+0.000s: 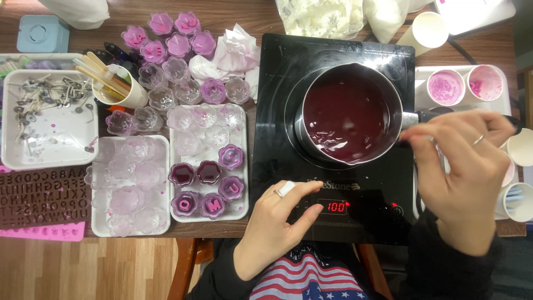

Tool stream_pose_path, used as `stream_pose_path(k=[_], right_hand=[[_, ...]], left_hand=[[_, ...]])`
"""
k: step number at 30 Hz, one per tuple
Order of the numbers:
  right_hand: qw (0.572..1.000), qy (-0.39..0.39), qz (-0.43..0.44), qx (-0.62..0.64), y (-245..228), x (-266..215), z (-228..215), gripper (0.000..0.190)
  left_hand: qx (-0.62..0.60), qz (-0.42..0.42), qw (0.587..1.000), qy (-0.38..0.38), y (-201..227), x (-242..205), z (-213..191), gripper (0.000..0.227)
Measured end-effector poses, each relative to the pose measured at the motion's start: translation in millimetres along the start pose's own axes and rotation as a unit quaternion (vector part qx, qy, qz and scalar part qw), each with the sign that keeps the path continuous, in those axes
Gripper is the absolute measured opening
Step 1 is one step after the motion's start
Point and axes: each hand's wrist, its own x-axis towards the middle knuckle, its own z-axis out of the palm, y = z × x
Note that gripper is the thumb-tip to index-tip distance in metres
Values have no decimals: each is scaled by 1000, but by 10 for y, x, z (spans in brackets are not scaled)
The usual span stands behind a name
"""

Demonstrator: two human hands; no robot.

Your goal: The person uses tweezers to place small pink letter-shaped wax pieces into flower-shaped silicone molds, then stirs melted purple wax in a pot on an induction cooker and ladles the melted wax into the molds to fill them, working on one mold at a time.

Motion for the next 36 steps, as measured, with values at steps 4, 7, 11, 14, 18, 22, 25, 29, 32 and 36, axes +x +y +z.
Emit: stream_pose_path(k=[4,7,11,14,18,22,25,29,32,36], right_hand=[[999,35,-27,-29,-54,130,163,5],[998,13,-55,30,-228,231,212,7],[993,-22,-59,103,-243,169,108,7],[990,-38,-28,136,-107,48,0,4],[999,0,8,53,5,-83,-17,10],[1000,24,-4,-5,-127,9,105,3],[998,9,-61,8,-351,122,197,12],[994,-23,-87,58,-379,-13,268,16],[992,-14,-102,67,-373,-85,301,20],[995,-8,-94,32,-433,-110,331,22]], left_hand=[[-1,-4,1000,-2,14,-1,-5,34],[3,1,1000,1,16,2,-16,34],[-1,-4,1000,-3,18,8,-25,34],[-11,-12,1000,-1,-5,5,-26,34],[-3,-27,1000,9,-10,14,-57,33],[0,0,1000,11,39,61,-55,33],[-4,21,1000,13,81,86,-28,33],[-5,19,1000,10,80,95,-21,32],[-14,11,1000,16,64,78,-17,33],[-6,18,999,33,62,65,-32,31]])
